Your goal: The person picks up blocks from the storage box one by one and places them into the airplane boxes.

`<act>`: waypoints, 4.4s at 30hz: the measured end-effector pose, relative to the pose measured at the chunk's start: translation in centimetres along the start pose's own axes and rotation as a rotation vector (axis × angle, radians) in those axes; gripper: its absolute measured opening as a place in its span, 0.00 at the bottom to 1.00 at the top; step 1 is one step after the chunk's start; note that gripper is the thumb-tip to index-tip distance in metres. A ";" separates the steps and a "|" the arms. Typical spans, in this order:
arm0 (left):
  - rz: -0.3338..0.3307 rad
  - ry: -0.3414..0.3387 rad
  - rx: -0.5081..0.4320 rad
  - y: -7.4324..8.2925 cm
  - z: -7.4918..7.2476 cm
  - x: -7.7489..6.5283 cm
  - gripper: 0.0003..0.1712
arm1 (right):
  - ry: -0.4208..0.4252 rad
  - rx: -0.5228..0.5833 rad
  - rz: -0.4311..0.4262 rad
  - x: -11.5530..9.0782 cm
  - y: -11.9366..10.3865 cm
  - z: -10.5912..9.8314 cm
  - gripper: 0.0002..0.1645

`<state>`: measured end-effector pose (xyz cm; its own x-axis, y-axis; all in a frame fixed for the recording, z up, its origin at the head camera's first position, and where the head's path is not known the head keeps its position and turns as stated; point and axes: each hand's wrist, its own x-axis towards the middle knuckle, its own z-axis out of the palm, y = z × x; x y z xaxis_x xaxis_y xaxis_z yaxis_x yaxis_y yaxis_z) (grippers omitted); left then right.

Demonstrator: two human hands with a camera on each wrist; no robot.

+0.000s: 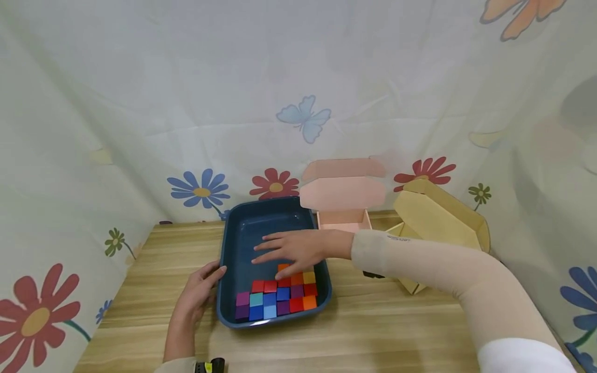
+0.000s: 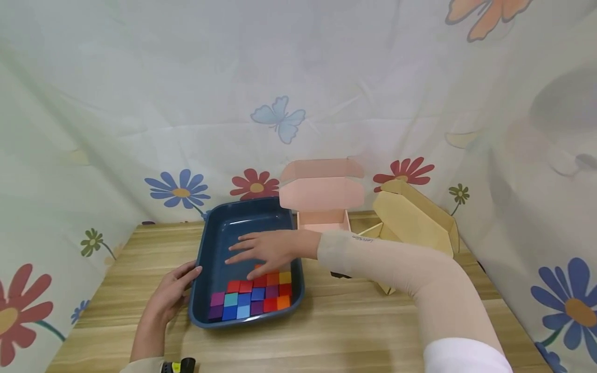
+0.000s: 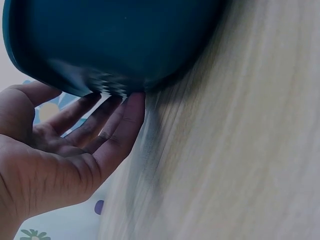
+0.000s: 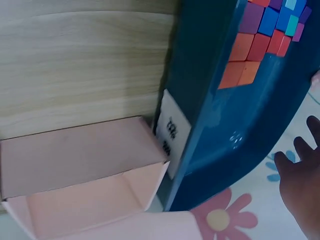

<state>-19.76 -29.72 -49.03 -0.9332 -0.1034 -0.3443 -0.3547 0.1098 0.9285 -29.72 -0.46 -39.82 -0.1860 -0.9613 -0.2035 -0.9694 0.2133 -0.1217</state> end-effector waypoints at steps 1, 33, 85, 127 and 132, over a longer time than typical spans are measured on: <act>0.000 0.000 0.002 0.0 0.0 0.1 0.37 | -0.011 0.007 0.001 0.3 -0.1 0.1 0.40; 0.018 -0.032 -0.028 -0.5 -0.1 0.4 0.37 | -0.260 0.098 0.042 8.6 -3.5 1.8 0.22; 0.018 -0.039 -0.057 -0.5 0.0 0.2 0.39 | -0.032 -0.013 0.228 -2.8 1.1 -3.3 0.24; 0.004 -0.021 -0.015 -0.5 -0.3 0.1 0.39 | 0.073 0.057 0.377 -18.2 6.5 0.4 0.09; 0.024 -0.029 -0.020 -0.5 -0.2 0.1 0.39 | 0.009 0.105 0.439 -19.8 6.9 1.1 0.08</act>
<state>-19.69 -30.01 -49.50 -0.9429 -0.0717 -0.3253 -0.3310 0.0920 0.9391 -32.59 20.24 -37.68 -0.5778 -0.7772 -0.2493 -0.7770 0.6172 -0.1234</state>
